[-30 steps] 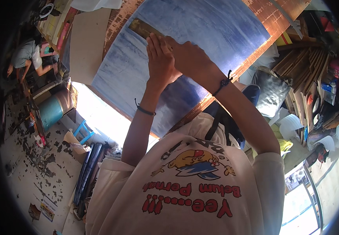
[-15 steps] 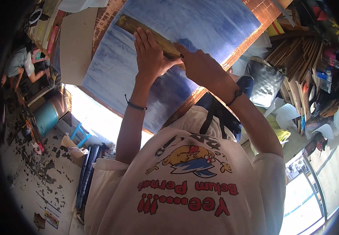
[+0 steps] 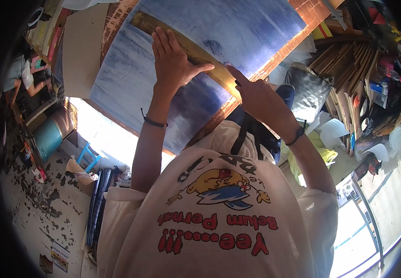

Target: The person aligns wooden and metal rulers over a sheet of material and cuts along the edges using a utility knife.

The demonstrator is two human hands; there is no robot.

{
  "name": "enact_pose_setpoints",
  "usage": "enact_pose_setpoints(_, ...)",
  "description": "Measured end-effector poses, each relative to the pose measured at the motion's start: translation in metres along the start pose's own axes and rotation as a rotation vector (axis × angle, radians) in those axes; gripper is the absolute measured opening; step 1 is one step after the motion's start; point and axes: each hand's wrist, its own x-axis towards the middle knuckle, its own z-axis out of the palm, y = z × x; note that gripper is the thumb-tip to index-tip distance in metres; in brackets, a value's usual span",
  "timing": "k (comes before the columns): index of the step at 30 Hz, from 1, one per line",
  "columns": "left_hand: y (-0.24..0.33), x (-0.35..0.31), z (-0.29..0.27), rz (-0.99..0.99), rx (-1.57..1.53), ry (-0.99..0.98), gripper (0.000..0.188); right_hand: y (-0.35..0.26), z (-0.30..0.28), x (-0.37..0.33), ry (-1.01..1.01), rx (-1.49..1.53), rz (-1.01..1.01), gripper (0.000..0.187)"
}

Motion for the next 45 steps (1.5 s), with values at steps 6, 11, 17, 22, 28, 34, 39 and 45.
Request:
enact_pose_setpoints(6, 0.004, 0.001, -0.004, -0.014, -0.026, 0.012, 0.153, 0.007, 0.007, -0.025, -0.038, -0.051, 0.059, 0.069)
enact_pose_setpoints(11, 0.002, 0.000, -0.001, -0.015, -0.035, 0.016, 0.152, 0.009, 0.014, -0.038, -0.030, 0.029, 0.097, 0.067)
enact_pose_setpoints(17, 0.001, 0.000, 0.001, -0.010, -0.023, -0.008, 0.155, 0.009, 0.014, -0.048, -0.100, 0.043, 0.186, 0.066)
enact_pose_setpoints(22, 0.001, -0.004, 0.002, 0.003, 0.000, -0.002, 0.155, 0.017, 0.026, -0.064, -0.036, 0.151, 0.210, 0.065)
enact_pose_setpoints(28, -0.001, 0.001, 0.002, 0.001, -0.018, -0.007, 0.156, 0.021, 0.025, -0.063, -0.049, 0.196, 0.200, 0.062)
enact_pose_setpoints(34, 0.002, 0.001, 0.001, -0.006, -0.017, -0.018, 0.156, 0.018, 0.026, -0.066, -0.039, 0.150, 0.218, 0.063)
enact_pose_setpoints(39, 0.001, 0.000, -0.002, -0.014, -0.026, -0.018, 0.155, 0.024, 0.022, -0.081, -0.088, 0.252, 0.268, 0.062)
enact_pose_setpoints(45, 0.003, 0.000, -0.009, -0.043, -0.037, -0.021, 0.152, -0.012, -0.024, -0.019, 0.096, 0.464, 0.070, 0.057)
